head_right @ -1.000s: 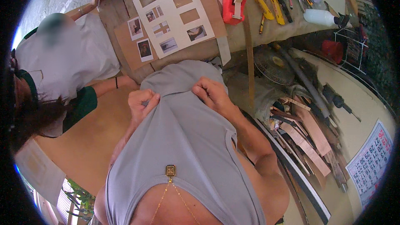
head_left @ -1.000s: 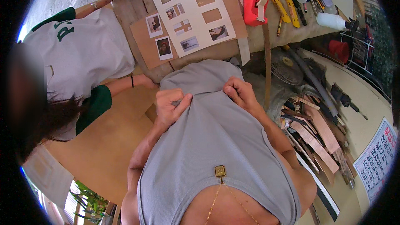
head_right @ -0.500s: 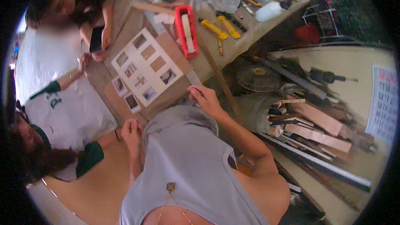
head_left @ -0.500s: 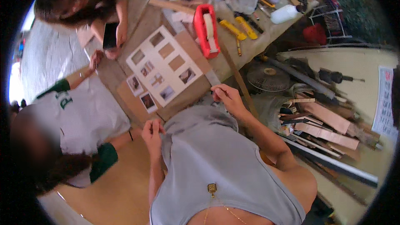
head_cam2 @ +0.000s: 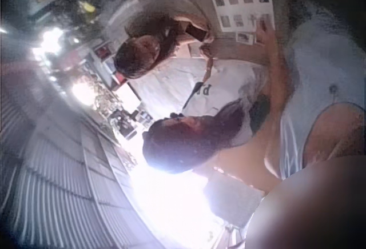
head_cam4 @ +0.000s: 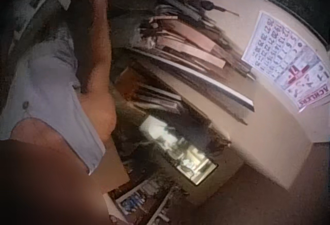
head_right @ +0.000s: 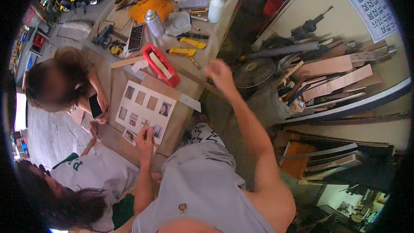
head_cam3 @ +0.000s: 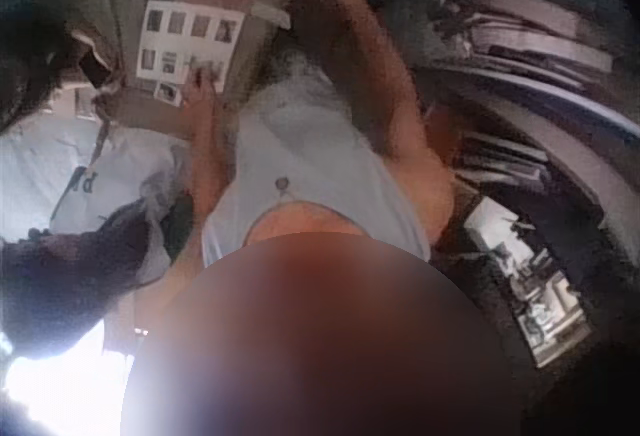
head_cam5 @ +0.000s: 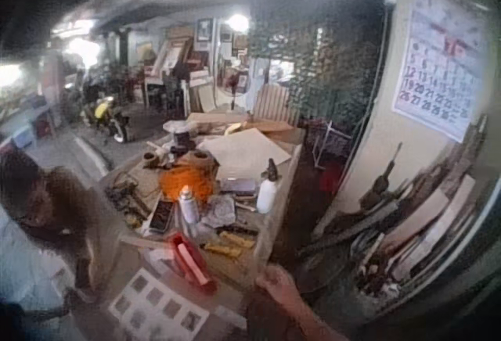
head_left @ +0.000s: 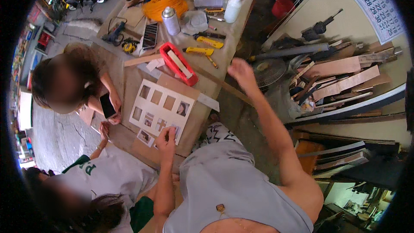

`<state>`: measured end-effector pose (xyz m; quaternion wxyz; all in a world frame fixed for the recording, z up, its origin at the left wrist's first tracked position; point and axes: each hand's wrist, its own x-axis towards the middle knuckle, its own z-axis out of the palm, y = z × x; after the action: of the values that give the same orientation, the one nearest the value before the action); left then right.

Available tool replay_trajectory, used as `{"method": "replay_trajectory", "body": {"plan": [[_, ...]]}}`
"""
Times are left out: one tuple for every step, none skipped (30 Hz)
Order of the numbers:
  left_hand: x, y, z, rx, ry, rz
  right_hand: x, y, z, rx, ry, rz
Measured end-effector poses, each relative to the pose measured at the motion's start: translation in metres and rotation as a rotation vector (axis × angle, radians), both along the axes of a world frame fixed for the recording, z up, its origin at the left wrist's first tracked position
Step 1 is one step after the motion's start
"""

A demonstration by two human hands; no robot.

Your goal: The person assembles a white photo frame by inserting small printed photos into cutout slots and pressing them into place. They handle the frame and photos by hand, occasionally adjusting the frame and inspecting the placement of the photos.

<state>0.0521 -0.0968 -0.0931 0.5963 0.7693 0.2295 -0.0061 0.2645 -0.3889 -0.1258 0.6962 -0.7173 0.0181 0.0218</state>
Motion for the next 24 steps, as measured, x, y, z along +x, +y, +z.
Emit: {"method": "replay_trajectory", "body": {"plan": [[0.015, -0.007, 0.005, -0.047, -0.032, -0.039, 0.043, -0.011, 0.014, -0.143, 0.056, -0.042], [0.033, -0.018, 0.011, -0.096, -0.065, -0.079, 0.089, -0.022, 0.010, -0.137, -0.023, -0.152], [0.051, -0.031, 0.014, -0.145, -0.096, -0.112, 0.131, -0.029, 0.015, -0.238, -0.051, -0.232], [0.067, -0.043, 0.015, -0.156, -0.111, -0.146, 0.172, -0.034, 0.018, -0.270, -0.075, -0.305], [0.082, -0.055, 0.015, -0.166, -0.136, -0.165, 0.209, -0.033, 0.022, -0.299, -0.110, -0.364], [0.099, -0.068, 0.014, -0.178, -0.151, -0.173, 0.240, -0.030, 0.021, -0.342, -0.162, -0.376], [0.120, -0.082, 0.017, -0.194, -0.184, -0.204, 0.270, -0.031, 0.016, -0.385, -0.215, -0.392], [0.144, -0.096, 0.022, -0.207, -0.219, -0.235, 0.302, -0.033, 0.014, -0.425, -0.271, -0.410], [0.172, -0.113, 0.024, -0.231, -0.255, -0.285, 0.348, -0.055, -0.018, -0.281, -0.507, -0.316], [0.188, -0.114, 0.015, -0.181, -0.227, -0.244, 0.325, -0.005, 0.022, -0.359, -0.299, -0.127], [0.219, -0.124, 0.010, -0.157, -0.218, -0.297, 0.343, -0.018, 0.012, -0.389, -0.353, -0.153], [0.246, -0.136, 0.013, -0.114, -0.161, -0.272, 0.348, -0.022, 0.016, -0.416, -0.236, -0.113], [0.275, -0.149, 0.024, -0.173, -0.065, -0.253, 0.350, -0.033, 0.012, -0.219, -0.311, -0.084], [0.312, -0.172, 0.012, -0.155, -0.220, -0.292, 0.381, -0.088, -0.028, -0.501, -0.282, -0.287], [0.339, -0.183, 0.002, -0.364, -0.199, -0.228, 0.351, -0.080, -0.012, -0.329, -0.438, -0.281], [0.367, -0.194, 0.008, -0.246, -0.166, -0.226, 0.332, -0.089, 0.001, -0.353, -0.275, -0.132], [0.384, -0.205, -0.005, -0.371, -0.328, -0.093, 0.299, -0.078, 0.026, -0.276, -0.488, 0.097], [0.402, -0.217, -0.009, -0.500, -0.373, -0.016, 0.273, -0.082, 0.023, -0.194, -0.523, 0.128], [0.418, -0.224, -0.012, -0.384, -0.402, -0.081, 0.239, -0.077, 0.048, -0.451, -0.765, 0.180], [0.431, -0.237, -0.011, -0.286, -0.426, -0.186, 0.206, -0.077, 0.062, -0.212, -0.693, 0.207], [0.437, -0.252, -0.006, -0.550, -0.327, -0.238, 0.190, -0.112, 0.044, -0.275, -0.489, 0.279], [0.439, -0.270, -0.002, -0.815, -0.225, -0.308, 0.171, -0.137, 0.019, -0.331, -0.373, 0.205], [0.435, -0.285, -0.004, -0.751, -0.150, -0.379, 0.152, -0.161, -0.006, -0.382, -0.252, 0.132], [0.431, -0.295, -0.006, -0.673, -0.086, -0.430, 0.132, -0.164, -0.023, -0.408, -0.230, -0.044]]}}
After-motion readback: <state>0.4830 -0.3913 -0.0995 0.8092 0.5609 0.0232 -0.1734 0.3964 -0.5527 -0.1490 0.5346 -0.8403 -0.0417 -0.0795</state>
